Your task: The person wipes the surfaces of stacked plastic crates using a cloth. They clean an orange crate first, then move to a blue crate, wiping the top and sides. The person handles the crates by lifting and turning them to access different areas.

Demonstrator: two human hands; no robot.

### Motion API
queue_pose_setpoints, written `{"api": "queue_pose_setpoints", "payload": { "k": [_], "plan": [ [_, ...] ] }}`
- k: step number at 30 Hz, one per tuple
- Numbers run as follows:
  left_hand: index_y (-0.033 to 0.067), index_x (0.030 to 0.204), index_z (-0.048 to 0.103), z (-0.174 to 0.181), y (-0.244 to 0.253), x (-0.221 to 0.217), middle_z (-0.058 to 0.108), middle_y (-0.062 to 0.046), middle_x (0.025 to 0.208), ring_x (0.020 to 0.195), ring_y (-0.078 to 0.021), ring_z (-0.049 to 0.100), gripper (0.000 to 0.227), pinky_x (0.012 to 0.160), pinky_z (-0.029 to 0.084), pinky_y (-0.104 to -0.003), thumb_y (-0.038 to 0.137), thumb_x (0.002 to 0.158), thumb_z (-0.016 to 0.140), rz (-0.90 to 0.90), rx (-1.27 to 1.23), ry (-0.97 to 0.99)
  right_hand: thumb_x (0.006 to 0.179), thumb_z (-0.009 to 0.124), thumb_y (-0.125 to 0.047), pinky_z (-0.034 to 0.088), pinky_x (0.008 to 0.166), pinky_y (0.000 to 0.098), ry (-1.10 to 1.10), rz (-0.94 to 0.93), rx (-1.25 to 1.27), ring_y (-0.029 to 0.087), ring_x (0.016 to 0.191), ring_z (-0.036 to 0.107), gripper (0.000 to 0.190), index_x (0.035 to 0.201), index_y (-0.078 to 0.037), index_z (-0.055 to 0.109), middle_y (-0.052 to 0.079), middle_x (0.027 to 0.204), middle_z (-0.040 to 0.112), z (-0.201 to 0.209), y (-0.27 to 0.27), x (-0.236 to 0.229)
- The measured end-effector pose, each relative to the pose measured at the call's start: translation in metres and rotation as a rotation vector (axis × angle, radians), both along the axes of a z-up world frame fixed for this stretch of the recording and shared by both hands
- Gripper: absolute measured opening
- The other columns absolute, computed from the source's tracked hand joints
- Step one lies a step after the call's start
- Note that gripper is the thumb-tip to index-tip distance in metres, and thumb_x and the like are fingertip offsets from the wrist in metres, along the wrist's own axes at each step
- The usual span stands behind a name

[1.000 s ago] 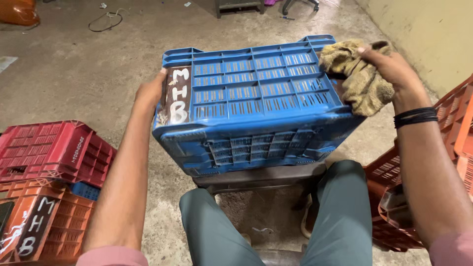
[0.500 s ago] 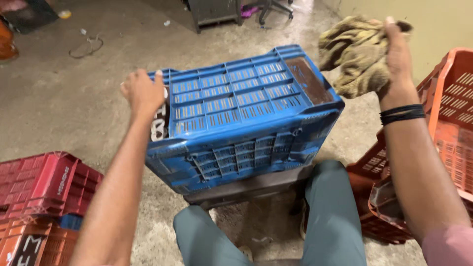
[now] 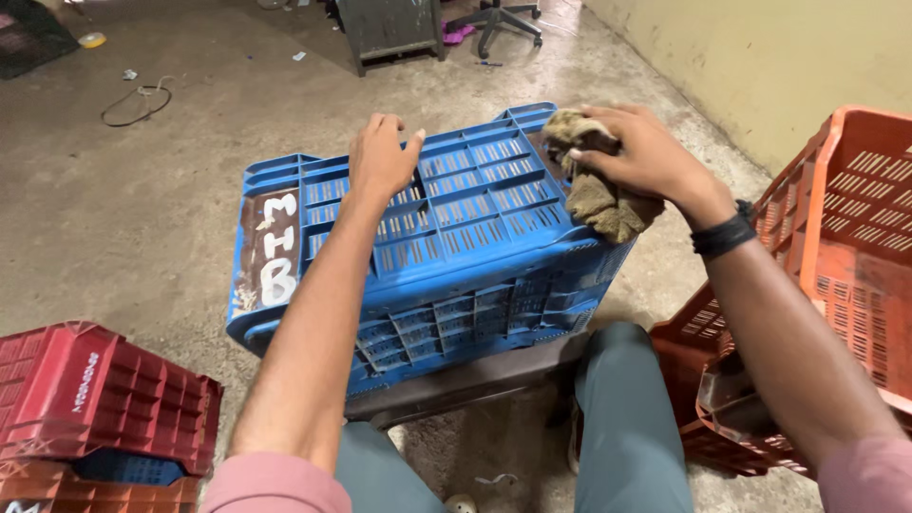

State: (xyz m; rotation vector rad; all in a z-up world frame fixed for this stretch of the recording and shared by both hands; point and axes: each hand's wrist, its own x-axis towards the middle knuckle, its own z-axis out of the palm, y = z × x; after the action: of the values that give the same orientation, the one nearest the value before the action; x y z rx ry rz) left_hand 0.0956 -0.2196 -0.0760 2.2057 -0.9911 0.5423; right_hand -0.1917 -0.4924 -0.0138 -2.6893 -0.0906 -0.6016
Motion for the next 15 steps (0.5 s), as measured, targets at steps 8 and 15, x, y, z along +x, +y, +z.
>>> {"api": "queue_pose_setpoints", "payload": {
  "k": [8, 15],
  "plan": [
    [0.0107, 0.124, 0.07, 0.005, -0.016, 0.007, 0.069, -0.02, 0.126, 0.123, -0.0366, 0.061, 0.066, 0.107, 0.039, -0.051, 0.068, 0.097, 0.052, 0.03, 0.414, 0.199, 0.076, 0.07, -0.01, 0.056, 0.092, 0.0455, 0.036, -0.102, -0.212, 0.042, 0.1, 0.07, 0.054, 0.129, -0.018, 0.074, 0.02, 0.116, 0.074, -0.002, 0.021, 0.062],
    [0.0124, 0.126, 0.067, 0.0, -0.041, 0.0, 0.067, -0.015, 0.129, 0.124, -0.0344, 0.058, 0.065, 0.105, 0.036, -0.054, 0.067, 0.09, 0.059, -0.096, 0.316, 0.166, 0.077, 0.076, -0.015, 0.057, 0.085, 0.0482, -0.034, -0.217, -0.144, 0.041, 0.088, 0.071, 0.036, 0.112, -0.017, 0.081, 0.021, 0.098, 0.074, -0.007, 0.024, 0.086]
  ]
}}
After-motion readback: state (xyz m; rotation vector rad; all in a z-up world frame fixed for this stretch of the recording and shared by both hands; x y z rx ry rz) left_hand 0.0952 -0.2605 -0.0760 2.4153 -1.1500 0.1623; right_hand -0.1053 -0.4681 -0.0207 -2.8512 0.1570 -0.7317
